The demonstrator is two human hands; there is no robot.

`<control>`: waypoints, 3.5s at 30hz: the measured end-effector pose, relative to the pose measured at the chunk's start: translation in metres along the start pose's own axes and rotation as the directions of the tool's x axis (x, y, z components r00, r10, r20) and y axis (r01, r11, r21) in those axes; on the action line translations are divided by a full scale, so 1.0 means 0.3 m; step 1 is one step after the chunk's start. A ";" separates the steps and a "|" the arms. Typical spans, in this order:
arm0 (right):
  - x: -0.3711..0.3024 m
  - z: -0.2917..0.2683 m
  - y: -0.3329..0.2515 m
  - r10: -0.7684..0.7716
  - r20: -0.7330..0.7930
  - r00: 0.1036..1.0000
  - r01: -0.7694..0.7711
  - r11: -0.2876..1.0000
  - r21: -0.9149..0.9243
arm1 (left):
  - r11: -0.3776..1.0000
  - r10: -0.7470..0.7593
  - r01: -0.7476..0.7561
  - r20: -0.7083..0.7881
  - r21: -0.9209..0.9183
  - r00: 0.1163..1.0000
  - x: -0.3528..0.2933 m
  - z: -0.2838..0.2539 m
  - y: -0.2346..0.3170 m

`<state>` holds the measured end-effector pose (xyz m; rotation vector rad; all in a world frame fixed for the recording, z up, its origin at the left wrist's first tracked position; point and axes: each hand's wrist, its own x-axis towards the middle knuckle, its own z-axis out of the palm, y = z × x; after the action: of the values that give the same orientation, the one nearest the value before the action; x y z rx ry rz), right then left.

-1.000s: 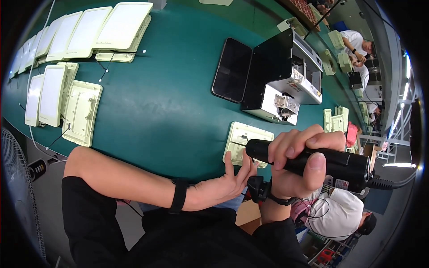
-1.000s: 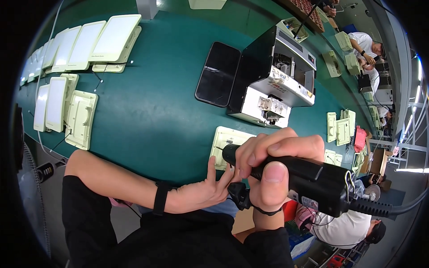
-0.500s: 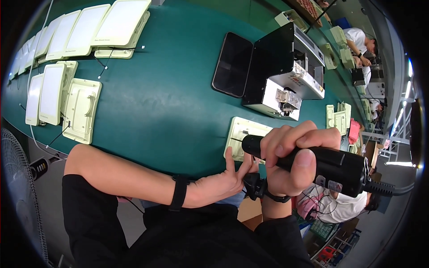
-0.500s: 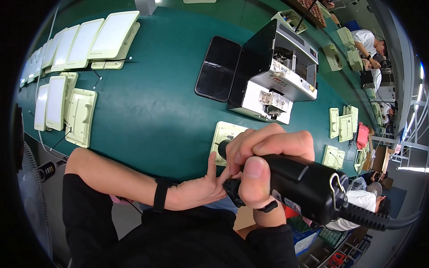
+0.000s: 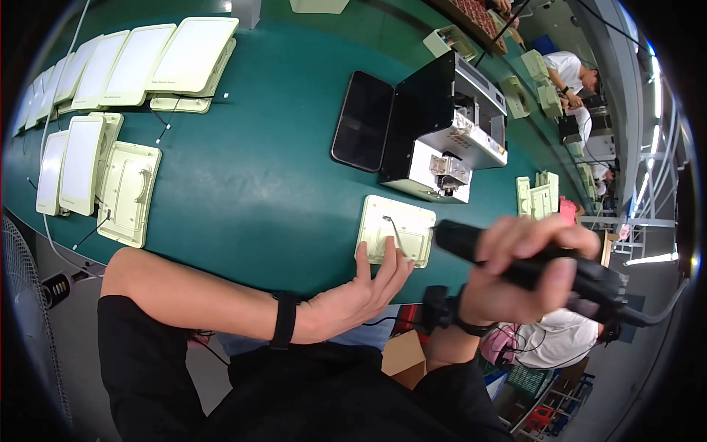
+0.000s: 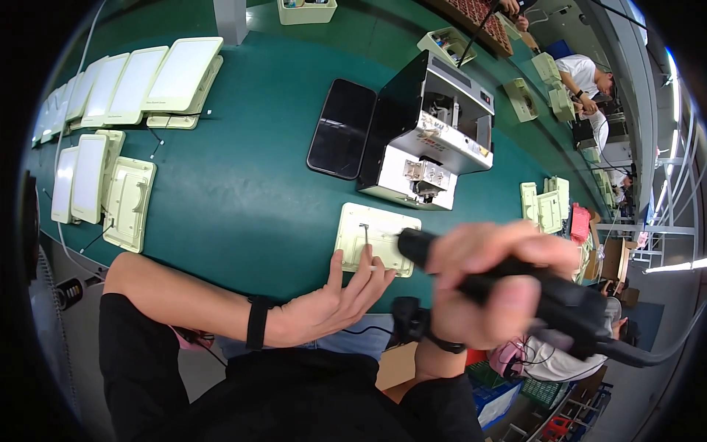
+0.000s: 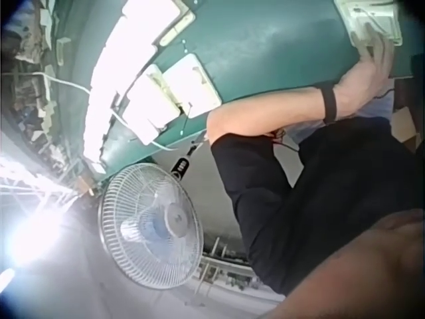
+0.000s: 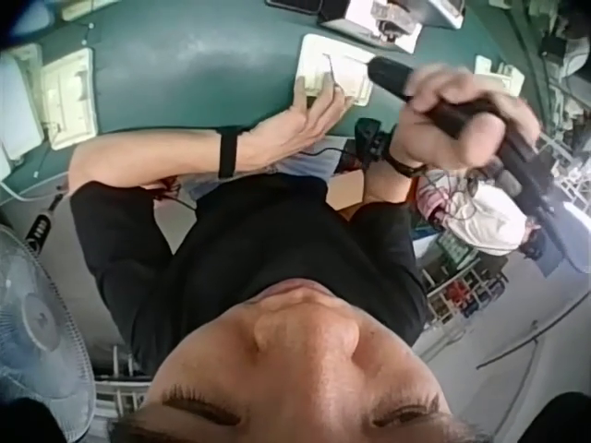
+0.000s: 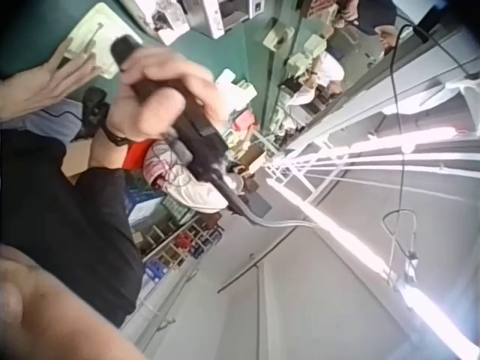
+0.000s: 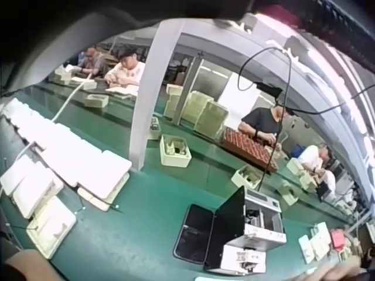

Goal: Using a handheld tool to assemble components on an electronics production line.

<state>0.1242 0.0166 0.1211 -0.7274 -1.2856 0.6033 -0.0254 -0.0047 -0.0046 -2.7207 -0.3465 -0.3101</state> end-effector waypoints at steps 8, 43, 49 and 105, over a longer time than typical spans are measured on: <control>0.177 -0.137 0.013 -0.142 -0.238 0.961 0.068 0.953 -0.294 | 0.989 -0.029 0.035 0.041 -0.147 0.999 0.064 -0.027 -0.002; -0.179 -0.290 -0.012 0.066 -0.175 0.982 -0.095 0.982 -0.165 | 0.990 -0.025 0.038 0.092 -0.138 0.995 0.150 0.015 0.048; 0.078 -0.231 -0.094 -0.134 -0.201 0.970 0.133 0.991 -0.021 | 0.838 -0.106 0.155 0.122 -0.523 0.987 0.166 -0.135 -0.093; -0.380 -0.192 -0.665 0.100 -0.241 0.965 -0.034 0.964 0.265 | 0.717 -0.674 0.595 -0.142 -0.362 0.725 -0.561 -0.650 0.237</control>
<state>0.1597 -0.2056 0.1955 -0.6097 -0.9276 0.6957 -0.1970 -0.1785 0.1036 -2.6799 -1.2692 -0.9790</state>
